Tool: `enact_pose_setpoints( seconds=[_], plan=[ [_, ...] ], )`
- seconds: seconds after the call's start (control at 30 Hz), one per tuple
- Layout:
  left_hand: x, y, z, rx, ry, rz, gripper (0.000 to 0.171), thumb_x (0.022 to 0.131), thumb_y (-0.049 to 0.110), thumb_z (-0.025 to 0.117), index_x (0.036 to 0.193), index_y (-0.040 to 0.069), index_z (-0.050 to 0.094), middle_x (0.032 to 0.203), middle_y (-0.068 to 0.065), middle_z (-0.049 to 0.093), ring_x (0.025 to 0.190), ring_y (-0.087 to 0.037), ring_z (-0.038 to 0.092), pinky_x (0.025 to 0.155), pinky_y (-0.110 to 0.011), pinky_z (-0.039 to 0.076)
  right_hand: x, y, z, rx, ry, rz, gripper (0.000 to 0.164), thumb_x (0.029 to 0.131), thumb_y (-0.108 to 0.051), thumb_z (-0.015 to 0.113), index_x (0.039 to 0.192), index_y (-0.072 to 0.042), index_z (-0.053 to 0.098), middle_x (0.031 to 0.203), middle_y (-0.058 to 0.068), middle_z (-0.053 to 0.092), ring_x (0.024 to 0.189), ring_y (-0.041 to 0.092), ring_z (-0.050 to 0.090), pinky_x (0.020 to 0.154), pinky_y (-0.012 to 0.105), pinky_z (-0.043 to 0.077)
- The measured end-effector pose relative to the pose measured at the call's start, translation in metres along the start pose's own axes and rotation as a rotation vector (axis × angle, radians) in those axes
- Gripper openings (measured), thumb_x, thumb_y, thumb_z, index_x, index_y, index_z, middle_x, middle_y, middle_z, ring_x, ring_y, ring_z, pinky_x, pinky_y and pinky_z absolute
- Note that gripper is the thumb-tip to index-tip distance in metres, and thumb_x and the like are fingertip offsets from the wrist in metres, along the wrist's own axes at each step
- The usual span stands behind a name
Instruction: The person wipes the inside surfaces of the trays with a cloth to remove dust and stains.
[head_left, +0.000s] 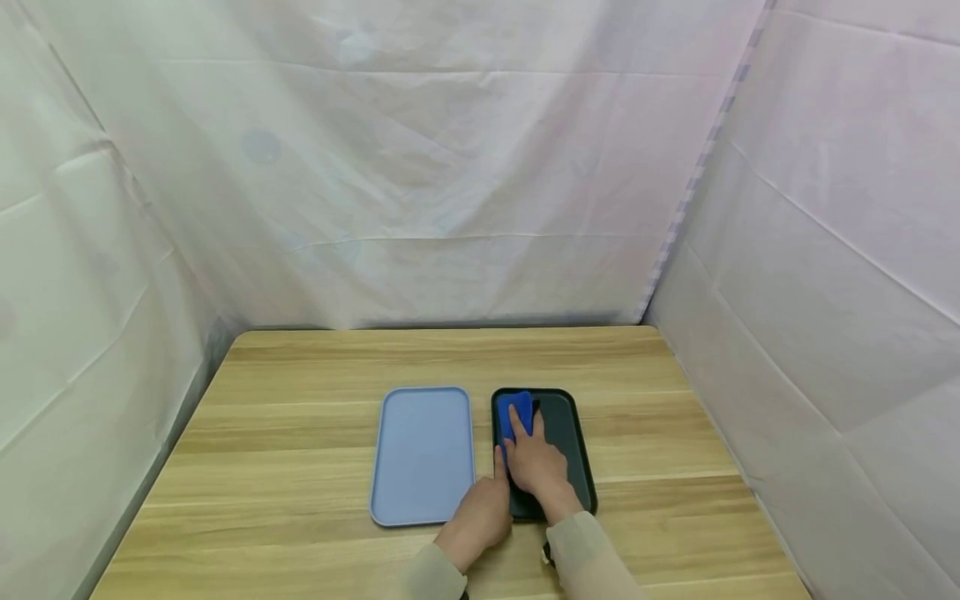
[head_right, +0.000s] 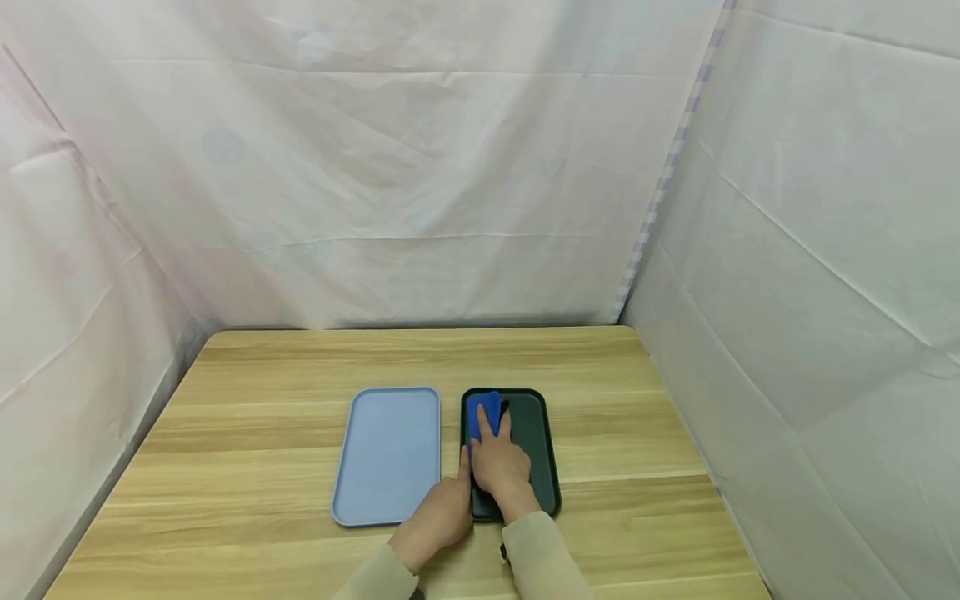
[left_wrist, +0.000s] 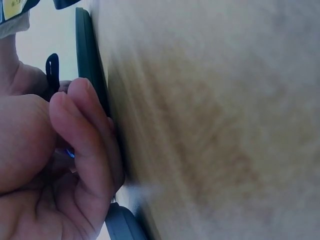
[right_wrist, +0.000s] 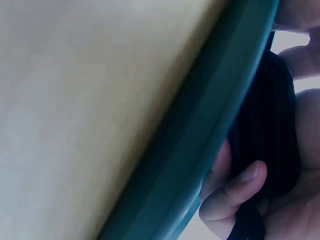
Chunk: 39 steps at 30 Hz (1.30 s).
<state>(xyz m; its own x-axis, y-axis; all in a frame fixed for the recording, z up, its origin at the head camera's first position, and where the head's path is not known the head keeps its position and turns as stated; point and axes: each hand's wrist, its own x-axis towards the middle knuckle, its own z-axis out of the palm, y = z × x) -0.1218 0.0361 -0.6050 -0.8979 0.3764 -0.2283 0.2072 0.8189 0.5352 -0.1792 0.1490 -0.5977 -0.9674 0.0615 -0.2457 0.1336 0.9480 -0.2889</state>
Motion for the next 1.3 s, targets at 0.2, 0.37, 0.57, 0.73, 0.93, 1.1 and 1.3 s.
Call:
enact_pose_setpoints(
  seconds=[0.2,0.37,0.57,0.73,0.93,1.1,1.3],
  plan=[
    [0.001,0.000,0.001,-0.004,0.012,-0.005,0.090,0.081,-0.001,0.064,0.153,-0.004,0.010,0.049,0.000,0.047,0.042,-0.014,0.044,0.041,-0.028,0.037,-0.010,0.001,0.002,0.007,0.017,-0.007,0.061,0.101,-0.045,0.044,0.154,-0.042,0.014,0.162,0.017,0.011,0.053,0.027,0.052,0.045,0.041,0.038],
    [0.000,-0.001,0.000,0.010,0.013,0.006,0.087,0.083,-0.001,0.062,0.153,-0.003,0.011,0.049,0.000,0.046,0.041,-0.014,0.043,0.041,-0.027,0.037,-0.017,0.001,0.002,0.006,0.024,-0.007,0.060,0.100,-0.044,0.044,0.154,-0.040,0.017,0.161,0.018,0.013,0.055,0.028,0.054,0.045,0.041,0.039],
    [0.000,-0.001,0.000,0.008,0.018,0.017,0.084,0.085,-0.001,0.061,0.153,-0.004,0.012,0.050,0.001,0.045,0.041,-0.013,0.040,0.040,-0.027,0.034,-0.022,0.003,0.005,0.008,0.041,-0.025,0.059,0.101,-0.043,0.044,0.154,-0.038,0.019,0.161,0.019,0.015,0.056,0.028,0.056,0.048,0.042,0.042],
    [-0.001,-0.001,0.000,0.004,0.014,0.016,0.082,0.087,0.001,0.060,0.153,-0.004,0.012,0.052,0.000,0.045,0.043,-0.013,0.041,0.041,-0.027,0.034,-0.027,0.004,0.007,0.015,0.046,-0.027,0.058,0.101,-0.042,0.044,0.154,-0.039,0.020,0.161,0.019,0.015,0.056,0.028,0.057,0.050,0.044,0.043],
    [-0.002,0.000,-0.001,0.001,0.009,0.006,0.080,0.090,0.002,0.058,0.153,-0.003,0.010,0.052,-0.001,0.045,0.043,-0.014,0.042,0.042,-0.027,0.035,-0.031,0.005,0.009,0.016,0.040,-0.022,0.058,0.101,-0.043,0.044,0.153,-0.040,0.020,0.161,0.019,0.015,0.061,0.031,0.060,0.050,0.044,0.044],
    [-0.002,0.001,-0.002,0.015,0.014,0.003,0.081,0.089,0.003,0.059,0.153,-0.004,0.011,0.053,-0.002,0.046,0.045,-0.014,0.043,0.044,-0.027,0.037,-0.036,0.008,0.008,0.008,0.044,-0.038,0.059,0.100,-0.042,0.046,0.153,-0.039,0.021,0.160,0.020,0.017,0.059,0.030,0.059,0.049,0.043,0.043],
    [-0.002,0.002,-0.001,0.022,0.020,0.002,0.082,0.087,0.001,0.061,0.153,-0.005,0.012,0.054,-0.002,0.047,0.046,-0.014,0.044,0.045,-0.027,0.038,-0.038,0.017,0.006,0.010,0.018,-0.082,0.059,0.100,-0.046,0.046,0.152,-0.043,0.020,0.161,0.017,0.015,0.055,0.026,0.055,0.048,0.039,0.040]
  ],
)
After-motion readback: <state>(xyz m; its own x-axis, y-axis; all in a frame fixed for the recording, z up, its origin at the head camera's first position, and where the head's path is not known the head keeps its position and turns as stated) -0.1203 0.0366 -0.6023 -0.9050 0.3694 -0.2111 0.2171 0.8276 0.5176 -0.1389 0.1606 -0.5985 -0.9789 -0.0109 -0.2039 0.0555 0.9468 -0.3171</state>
